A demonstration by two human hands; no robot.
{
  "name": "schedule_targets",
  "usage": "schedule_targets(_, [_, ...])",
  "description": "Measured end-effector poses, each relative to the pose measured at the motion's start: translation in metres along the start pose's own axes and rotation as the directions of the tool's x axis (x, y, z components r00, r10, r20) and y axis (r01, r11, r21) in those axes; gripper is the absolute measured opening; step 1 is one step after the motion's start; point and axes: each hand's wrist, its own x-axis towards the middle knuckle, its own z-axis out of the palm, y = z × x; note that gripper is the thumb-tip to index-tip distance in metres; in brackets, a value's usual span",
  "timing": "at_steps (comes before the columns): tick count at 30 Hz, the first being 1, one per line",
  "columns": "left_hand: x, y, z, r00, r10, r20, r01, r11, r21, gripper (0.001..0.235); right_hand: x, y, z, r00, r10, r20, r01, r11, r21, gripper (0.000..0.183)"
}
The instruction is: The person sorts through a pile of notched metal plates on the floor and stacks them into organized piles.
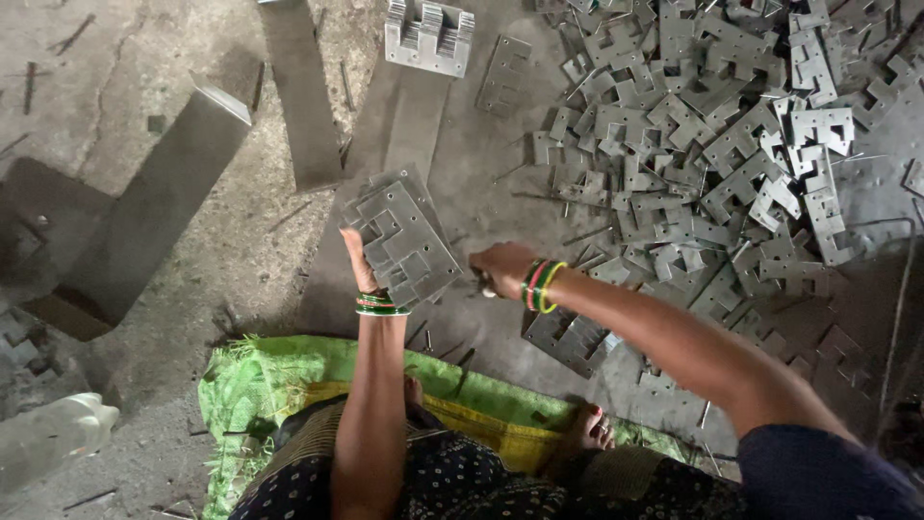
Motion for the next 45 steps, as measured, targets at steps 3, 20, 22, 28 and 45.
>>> schedule_targets(3, [0.01,-0.004,-0.011,0.997,-0.039,0.06,0.046,0.991,-0.128,0.08,0.042,0.035,0.025,0.908,-0.156,-0.389,0.152,0.988,-0.04,0.02])
schedule_targets(20, [-0.008,-0.04,0.009,0.977,-0.211,-0.007,0.211,0.977,-0.007,0.078,-0.018,0.124,-0.102,0.675,0.264,-0.689,0.24,0.804,0.544,0.044])
schedule_targets(22, [-0.009,-0.043,0.014,0.97,-0.228,-0.085,0.231,0.973,0.026,0.077,-0.029,0.103,-0.111,0.801,0.189,-0.569,0.179,0.831,0.527,0.037])
schedule_targets(28, [-0.011,-0.038,0.004,0.971,-0.232,-0.052,0.234,0.972,0.034,0.081,0.011,0.088,-0.071,0.572,0.191,-0.798,0.139,0.936,0.324,0.044])
schedule_targets(45, [0.022,-0.017,-0.089,0.997,0.053,-0.051,-0.048,0.993,0.111,0.086,0.107,0.118,-0.094,0.533,0.353,-0.769,-0.058,0.922,0.383,0.035])
